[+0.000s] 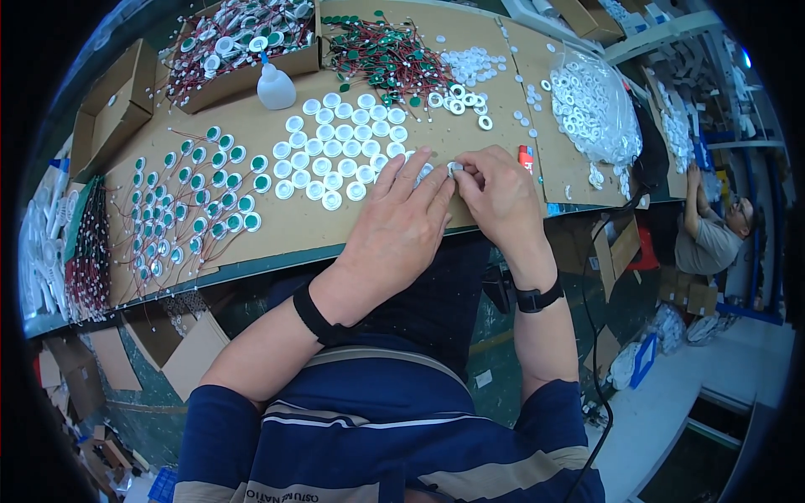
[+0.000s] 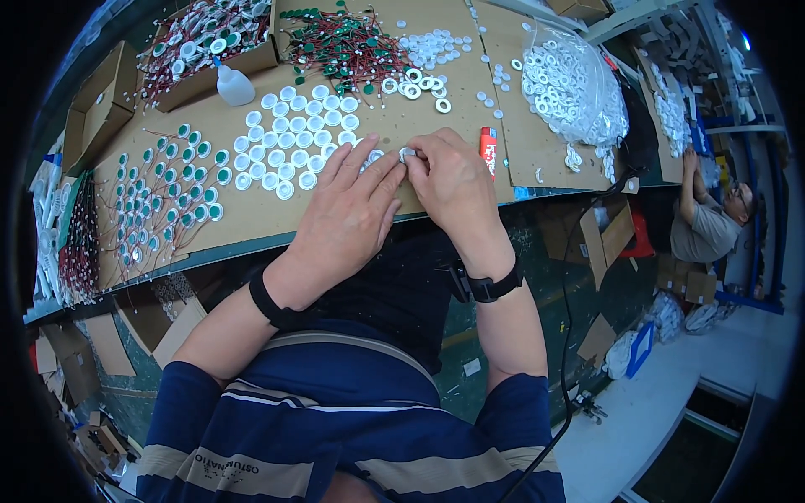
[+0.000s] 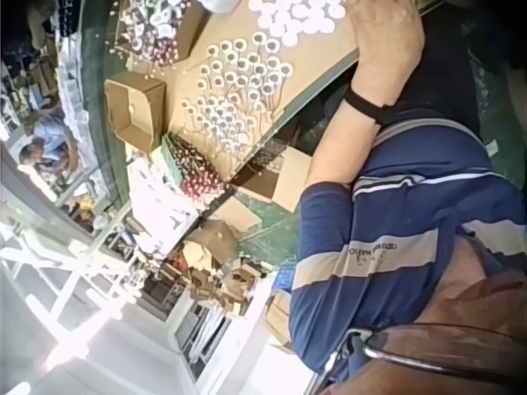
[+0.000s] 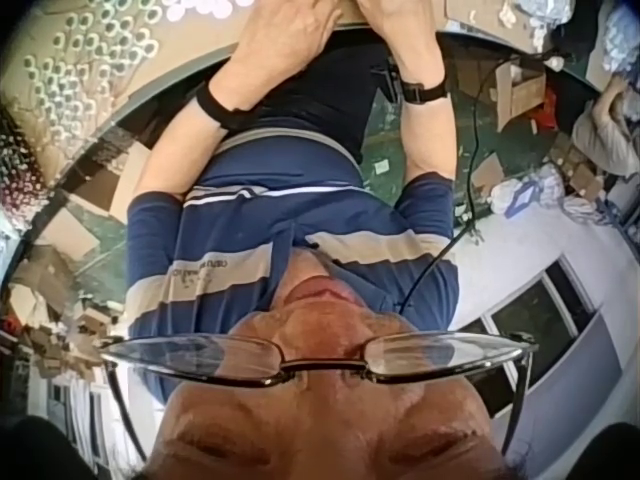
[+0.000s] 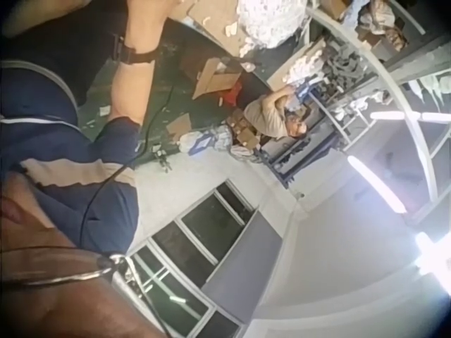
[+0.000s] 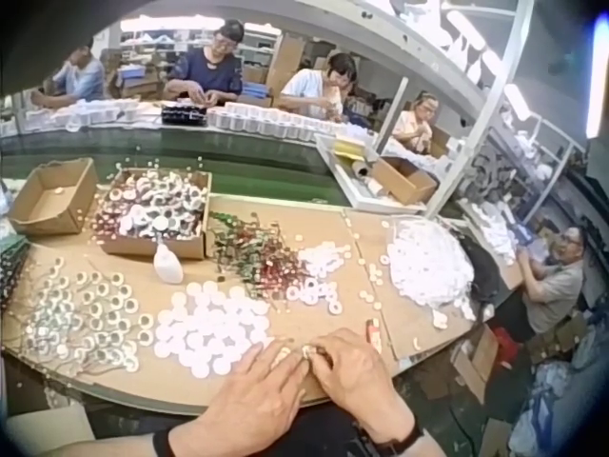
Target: The person picks up a white plastic cap and a white plastic ring by hand, fits the ring onto the cap, and places the assembled unit onto the table, repeating the process.
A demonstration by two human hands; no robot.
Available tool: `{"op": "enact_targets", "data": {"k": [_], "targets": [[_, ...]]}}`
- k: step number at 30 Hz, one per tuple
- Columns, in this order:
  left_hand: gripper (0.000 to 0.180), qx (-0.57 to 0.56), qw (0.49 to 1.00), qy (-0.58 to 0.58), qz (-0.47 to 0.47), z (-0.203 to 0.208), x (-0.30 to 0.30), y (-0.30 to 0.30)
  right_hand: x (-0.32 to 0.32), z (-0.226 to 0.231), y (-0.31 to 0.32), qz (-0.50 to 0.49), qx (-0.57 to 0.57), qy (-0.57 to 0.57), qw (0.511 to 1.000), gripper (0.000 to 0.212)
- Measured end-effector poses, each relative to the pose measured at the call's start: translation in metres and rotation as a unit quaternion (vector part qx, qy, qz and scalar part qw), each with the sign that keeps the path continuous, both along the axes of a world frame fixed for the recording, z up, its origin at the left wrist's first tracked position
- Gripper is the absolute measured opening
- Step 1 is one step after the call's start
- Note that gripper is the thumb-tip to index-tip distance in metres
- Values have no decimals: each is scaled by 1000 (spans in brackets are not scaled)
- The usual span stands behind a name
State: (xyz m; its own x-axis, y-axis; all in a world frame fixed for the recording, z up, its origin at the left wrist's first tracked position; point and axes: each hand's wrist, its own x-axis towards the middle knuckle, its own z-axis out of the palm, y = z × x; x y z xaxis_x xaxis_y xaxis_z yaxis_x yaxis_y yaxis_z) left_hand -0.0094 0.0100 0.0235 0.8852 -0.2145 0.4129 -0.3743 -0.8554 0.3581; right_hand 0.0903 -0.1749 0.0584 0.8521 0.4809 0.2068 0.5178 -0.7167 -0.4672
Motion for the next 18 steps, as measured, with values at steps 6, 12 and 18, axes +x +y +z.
{"op": "enact_targets", "data": {"k": [6, 12, 18], "targets": [[39, 1, 1000, -9, 2, -3, 0, 1, 5, 7, -6, 57, 2, 31, 998, 20], [35, -5, 1000, -9, 1, 0, 0, 1, 6, 8, -12, 58, 20, 58, 996, 21], [36, -4, 1000, -16, 1, -2, -1, 1, -3, 7, -3, 5, 15, 49, 999, 21]]}}
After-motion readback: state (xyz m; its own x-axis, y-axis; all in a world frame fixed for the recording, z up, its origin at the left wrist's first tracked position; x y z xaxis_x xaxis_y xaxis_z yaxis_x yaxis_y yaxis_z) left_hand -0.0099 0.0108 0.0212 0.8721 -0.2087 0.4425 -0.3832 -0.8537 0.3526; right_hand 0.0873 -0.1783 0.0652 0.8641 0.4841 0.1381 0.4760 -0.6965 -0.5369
